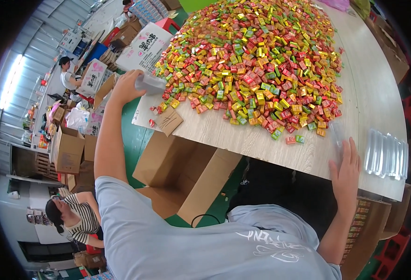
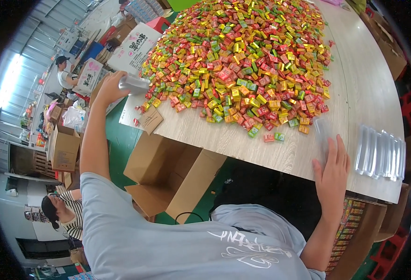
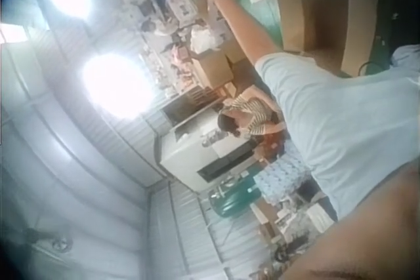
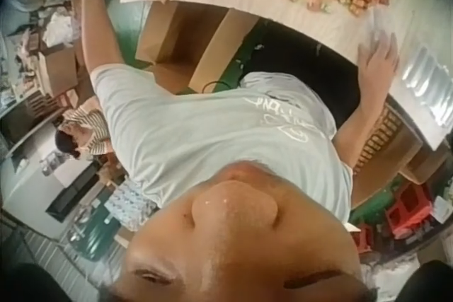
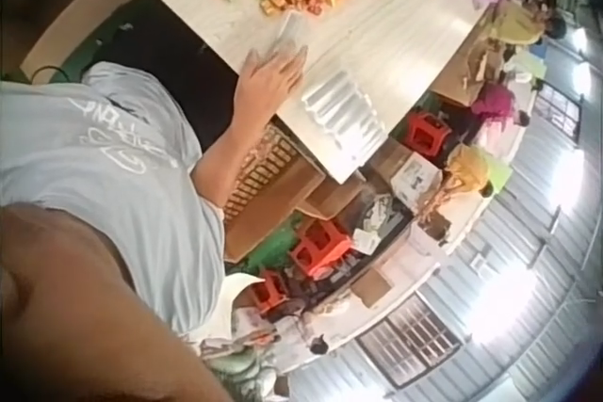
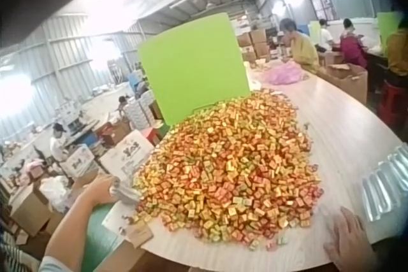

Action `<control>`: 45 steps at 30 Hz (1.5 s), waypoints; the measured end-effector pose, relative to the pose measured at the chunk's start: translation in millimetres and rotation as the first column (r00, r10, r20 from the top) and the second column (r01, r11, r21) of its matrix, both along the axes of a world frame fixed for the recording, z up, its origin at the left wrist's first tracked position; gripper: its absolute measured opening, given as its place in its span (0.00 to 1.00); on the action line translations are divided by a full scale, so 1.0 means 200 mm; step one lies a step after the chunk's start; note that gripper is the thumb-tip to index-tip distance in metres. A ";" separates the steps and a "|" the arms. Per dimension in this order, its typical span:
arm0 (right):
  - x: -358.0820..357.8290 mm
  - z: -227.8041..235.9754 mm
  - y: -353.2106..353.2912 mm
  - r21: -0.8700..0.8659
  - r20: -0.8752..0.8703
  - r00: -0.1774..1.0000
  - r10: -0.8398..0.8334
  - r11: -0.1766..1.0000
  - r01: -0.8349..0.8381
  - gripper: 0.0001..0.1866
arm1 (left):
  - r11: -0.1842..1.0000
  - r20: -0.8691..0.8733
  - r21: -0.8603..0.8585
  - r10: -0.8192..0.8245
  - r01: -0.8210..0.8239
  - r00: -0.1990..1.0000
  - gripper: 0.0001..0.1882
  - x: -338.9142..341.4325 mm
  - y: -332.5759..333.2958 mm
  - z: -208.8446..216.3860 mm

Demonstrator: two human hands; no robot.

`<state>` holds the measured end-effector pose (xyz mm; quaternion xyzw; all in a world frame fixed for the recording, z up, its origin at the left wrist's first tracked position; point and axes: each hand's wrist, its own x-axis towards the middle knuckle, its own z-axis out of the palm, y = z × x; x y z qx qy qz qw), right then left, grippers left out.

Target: Organizing and stacking small plastic trays on a table in a factory setting.

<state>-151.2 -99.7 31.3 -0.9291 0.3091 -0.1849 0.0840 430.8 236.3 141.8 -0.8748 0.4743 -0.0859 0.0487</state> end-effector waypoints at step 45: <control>-0.63 -0.15 0.25 0.911 0.294 0.954 0.048 0.289 -0.295 0.09 | 0.979 -0.940 -0.151 -0.097 0.141 -0.328 0.50 -2.37 -0.45 -0.92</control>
